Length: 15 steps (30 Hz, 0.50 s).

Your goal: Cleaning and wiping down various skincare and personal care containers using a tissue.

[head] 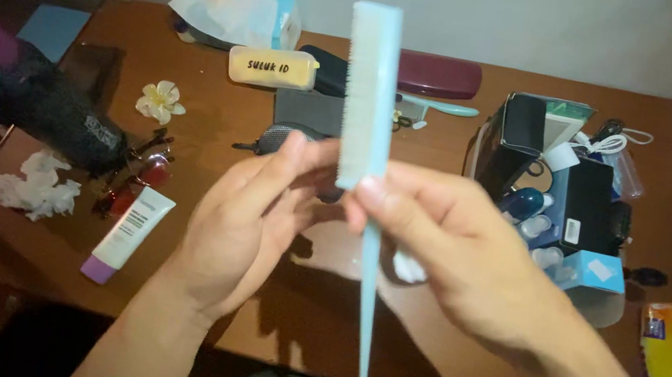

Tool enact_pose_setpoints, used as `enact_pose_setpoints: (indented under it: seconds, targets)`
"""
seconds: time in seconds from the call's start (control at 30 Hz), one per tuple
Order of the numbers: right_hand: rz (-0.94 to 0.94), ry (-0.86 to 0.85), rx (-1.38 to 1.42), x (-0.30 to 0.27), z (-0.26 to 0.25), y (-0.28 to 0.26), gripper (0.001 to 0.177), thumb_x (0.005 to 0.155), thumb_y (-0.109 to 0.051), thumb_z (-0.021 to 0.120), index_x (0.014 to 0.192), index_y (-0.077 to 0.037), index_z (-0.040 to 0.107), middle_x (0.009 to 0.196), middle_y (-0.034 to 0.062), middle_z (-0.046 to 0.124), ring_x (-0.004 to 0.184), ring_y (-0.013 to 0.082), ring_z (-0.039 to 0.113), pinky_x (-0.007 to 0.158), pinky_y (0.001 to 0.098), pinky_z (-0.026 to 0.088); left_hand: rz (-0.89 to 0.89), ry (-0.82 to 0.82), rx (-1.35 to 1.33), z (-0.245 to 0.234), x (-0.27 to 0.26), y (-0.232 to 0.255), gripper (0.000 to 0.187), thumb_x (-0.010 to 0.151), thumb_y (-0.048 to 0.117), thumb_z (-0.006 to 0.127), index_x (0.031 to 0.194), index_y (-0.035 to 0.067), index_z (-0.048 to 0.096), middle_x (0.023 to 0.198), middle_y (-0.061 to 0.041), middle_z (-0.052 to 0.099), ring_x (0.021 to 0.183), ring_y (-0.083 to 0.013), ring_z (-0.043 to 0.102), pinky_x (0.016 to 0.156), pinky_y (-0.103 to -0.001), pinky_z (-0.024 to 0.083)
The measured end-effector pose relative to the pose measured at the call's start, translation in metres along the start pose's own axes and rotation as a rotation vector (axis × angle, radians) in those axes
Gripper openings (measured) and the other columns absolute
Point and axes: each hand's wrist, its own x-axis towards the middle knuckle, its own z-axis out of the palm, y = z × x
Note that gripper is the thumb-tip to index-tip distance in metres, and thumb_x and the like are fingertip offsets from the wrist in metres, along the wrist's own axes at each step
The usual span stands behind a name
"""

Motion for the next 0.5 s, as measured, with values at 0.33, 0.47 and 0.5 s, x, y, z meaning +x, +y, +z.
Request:
enact_pose_setpoints:
  seconds: [0.33,0.47,0.5]
  targets:
    - [-0.018,-0.057,0.051,0.014,0.054,0.006,0.042,0.110,-0.036,0.054,0.097,-0.003,0.076,0.075,0.0003,0.055,0.068,0.0100,0.047,0.059,0.0260,0.038,0.029,-0.128,-0.342,-0.013,-0.007,0.019,0.029,0.110,0.025,0.047,0.124,0.002,0.057,0.117,-0.010,0.061,0.131,-0.0286,0.057,0.114,-0.042,0.049]
    - [-0.027,0.189,0.227,0.023,0.049,0.032,0.039,0.101,-0.031,0.052,0.116,-0.003,0.074,0.088,-0.0016,0.063,0.080,0.0078,0.059,0.072,0.0240,0.050,0.018,0.081,-0.122,-0.035,0.008,0.004,0.030,0.108,0.026,0.056,0.111,-0.003,0.064,0.098,-0.011,0.068,0.103,-0.0204,0.066,0.092,-0.035,0.055]
    - [-0.003,0.266,0.416,0.024,0.044,0.041,0.044,0.099,-0.029,0.048,0.120,-0.001,0.074,0.087,0.0002,0.064,0.076,0.0102,0.060,0.069,0.0243,0.048,-0.002,0.226,0.126,-0.041,0.013,-0.004,0.033,0.105,0.025,0.060,0.116,-0.004,0.069,0.097,-0.011,0.073,0.089,-0.0168,0.067,0.081,-0.032,0.055]
